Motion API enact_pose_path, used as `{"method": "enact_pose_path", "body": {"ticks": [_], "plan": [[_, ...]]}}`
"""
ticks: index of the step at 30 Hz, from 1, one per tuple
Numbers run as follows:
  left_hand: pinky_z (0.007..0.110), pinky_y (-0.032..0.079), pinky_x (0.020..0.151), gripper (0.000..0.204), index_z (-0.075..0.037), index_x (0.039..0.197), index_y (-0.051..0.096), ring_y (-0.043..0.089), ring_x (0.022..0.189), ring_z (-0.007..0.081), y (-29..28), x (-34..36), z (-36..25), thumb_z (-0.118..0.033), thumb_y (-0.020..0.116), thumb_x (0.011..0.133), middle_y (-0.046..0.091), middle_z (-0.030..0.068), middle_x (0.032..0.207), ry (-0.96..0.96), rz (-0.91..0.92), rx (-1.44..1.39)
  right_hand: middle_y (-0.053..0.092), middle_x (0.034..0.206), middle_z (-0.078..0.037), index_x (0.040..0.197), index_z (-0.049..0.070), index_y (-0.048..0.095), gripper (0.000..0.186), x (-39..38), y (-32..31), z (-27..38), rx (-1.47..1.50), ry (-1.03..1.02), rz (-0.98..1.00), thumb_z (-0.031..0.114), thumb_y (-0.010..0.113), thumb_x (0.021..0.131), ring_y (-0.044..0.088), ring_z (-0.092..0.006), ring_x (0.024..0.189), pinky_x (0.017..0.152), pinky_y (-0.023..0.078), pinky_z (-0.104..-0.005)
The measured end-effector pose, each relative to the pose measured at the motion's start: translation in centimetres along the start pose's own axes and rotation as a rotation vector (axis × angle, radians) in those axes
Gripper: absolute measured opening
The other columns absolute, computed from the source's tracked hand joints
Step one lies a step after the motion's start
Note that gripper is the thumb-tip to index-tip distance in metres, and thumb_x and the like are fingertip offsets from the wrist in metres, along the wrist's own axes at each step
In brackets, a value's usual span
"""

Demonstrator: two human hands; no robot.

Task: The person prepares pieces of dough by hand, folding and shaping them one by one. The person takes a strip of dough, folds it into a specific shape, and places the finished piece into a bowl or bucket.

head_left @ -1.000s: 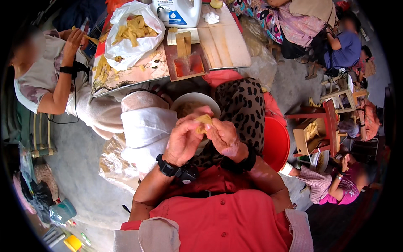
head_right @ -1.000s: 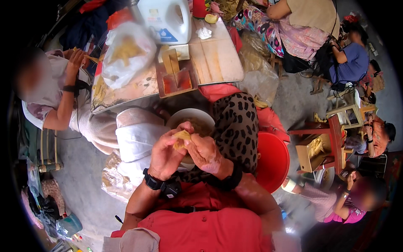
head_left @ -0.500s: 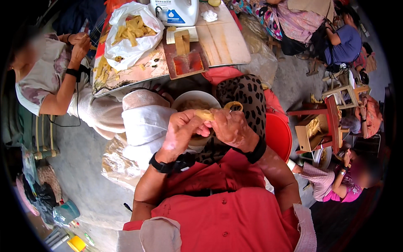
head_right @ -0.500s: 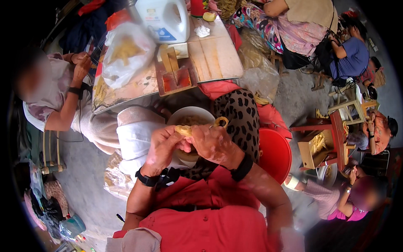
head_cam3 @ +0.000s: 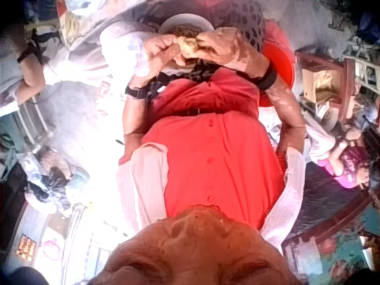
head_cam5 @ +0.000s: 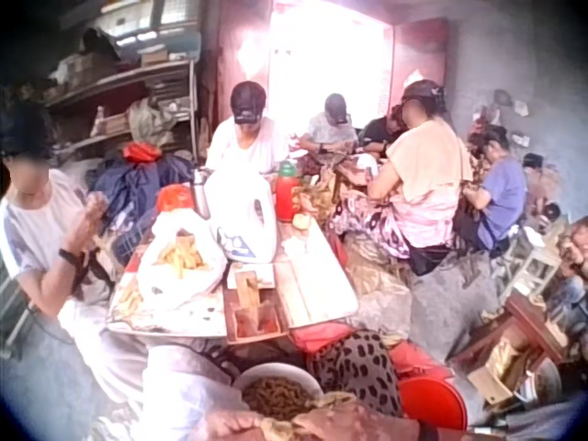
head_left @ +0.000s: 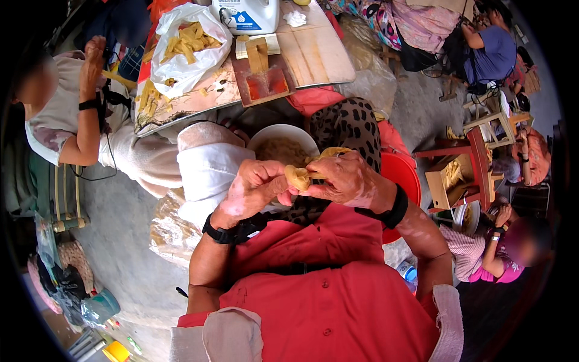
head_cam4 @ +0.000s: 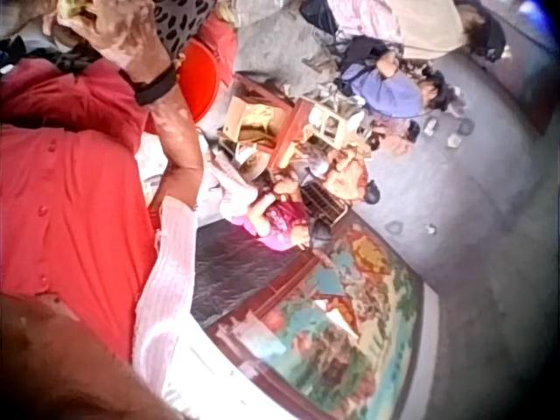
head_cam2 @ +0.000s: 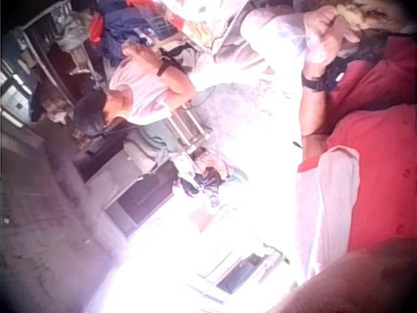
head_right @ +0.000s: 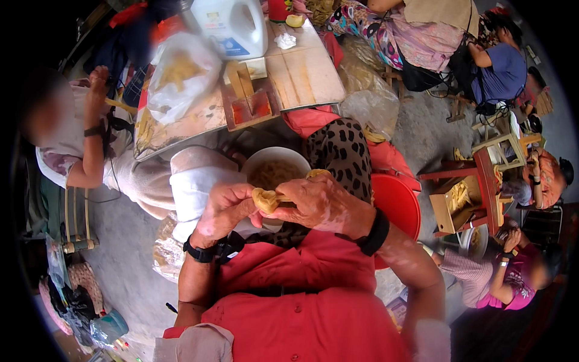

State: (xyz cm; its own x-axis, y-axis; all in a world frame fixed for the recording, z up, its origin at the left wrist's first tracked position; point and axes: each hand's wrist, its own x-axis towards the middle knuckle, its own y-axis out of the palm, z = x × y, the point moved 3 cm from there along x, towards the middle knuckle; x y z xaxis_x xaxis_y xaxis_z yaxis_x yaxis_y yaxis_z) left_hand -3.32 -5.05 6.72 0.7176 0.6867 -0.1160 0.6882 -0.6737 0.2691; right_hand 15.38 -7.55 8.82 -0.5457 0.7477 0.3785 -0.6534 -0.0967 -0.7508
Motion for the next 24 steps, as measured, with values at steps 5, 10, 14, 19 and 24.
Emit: {"method": "enact_pose_path", "body": {"ticks": [5, 10, 14, 19, 24], "plan": [[0.022, 0.051, 0.057, 0.013, 0.004, 0.092, 0.063, 0.061, 0.064, 0.0086, -0.3, -0.2, -0.3, -0.007, 0.055, 0.092, 0.065, 0.0048, 0.08, 0.01, 0.037, 0.14, 0.061, 0.075, -0.012, 0.092, 0.001, 0.057, 0.032, -0.3, -0.3, 0.6, 0.017, -0.062, -0.057, 0.026, 0.071, 0.078, 0.063, -0.0309, 0.068, 0.057, 0.049, -0.0385], [0.022, 0.051, 0.057, 0.012, 0.004, 0.091, 0.064, 0.062, 0.063, 0.0097, 0.0, -0.5, -1.0, -0.006, 0.056, 0.091, 0.064, 0.0058, 0.076, 0.013, 0.072, 0.26, 0.062, 0.076, -0.012, 0.096, 0.0, 0.057, 0.033, -0.3, -0.7, 1.1, 0.023, -0.085, -0.063, 0.026, 0.071, 0.079, 0.063, -0.0311, 0.068, 0.057, 0.049, -0.0387], [0.023, 0.05, 0.056, 0.01, 0.005, 0.089, 0.063, 0.061, 0.064, 0.0108, -0.6, -0.9, -0.9, -0.004, 0.058, 0.09, 0.063, 0.0062, 0.075, 0.002, 0.035, 0.287, 0.061, 0.071, -0.013, 0.093, 0.001, 0.058, 0.026, -0.8, -1.2, 0.8, 0.056, -0.053, -0.049, 0.021, 0.069, 0.08, 0.062, -0.0315, 0.065, 0.056, 0.049, -0.0387], [0.023, 0.049, 0.055, 0.009, 0.005, 0.088, 0.063, 0.06, 0.062, 0.0118, -1.0, -1.1, -1.0, -0.004, 0.06, 0.088, 0.063, 0.0068, 0.074, 0.012, 0.07, 0.343, 0.059, 0.067, -0.012, 0.085, 0.002, 0.06, 0.014, -1.4, -1.5, 1.1, -0.015, -0.04, 0.003, 0.014, 0.065, 0.083, 0.061, -0.0309, 0.06, 0.051, 0.048, -0.038], [0.022, 0.049, 0.056, 0.009, 0.004, 0.081, 0.062, 0.062, 0.062, 0.0118, -2.0, -1.4, -0.9, -0.001, 0.059, 0.087, 0.061, 0.0062, 0.072, -0.02, 0.017, 0.284, 0.057, 0.065, -0.013, 0.084, 0.001, 0.06, 0.012, -1.8, -2.2, 0.3, 0.127, 0.014, 0.019, 0.013, 0.06, 0.087, 0.059, -0.0311, 0.057, 0.049, 0.046, -0.0374]]}}
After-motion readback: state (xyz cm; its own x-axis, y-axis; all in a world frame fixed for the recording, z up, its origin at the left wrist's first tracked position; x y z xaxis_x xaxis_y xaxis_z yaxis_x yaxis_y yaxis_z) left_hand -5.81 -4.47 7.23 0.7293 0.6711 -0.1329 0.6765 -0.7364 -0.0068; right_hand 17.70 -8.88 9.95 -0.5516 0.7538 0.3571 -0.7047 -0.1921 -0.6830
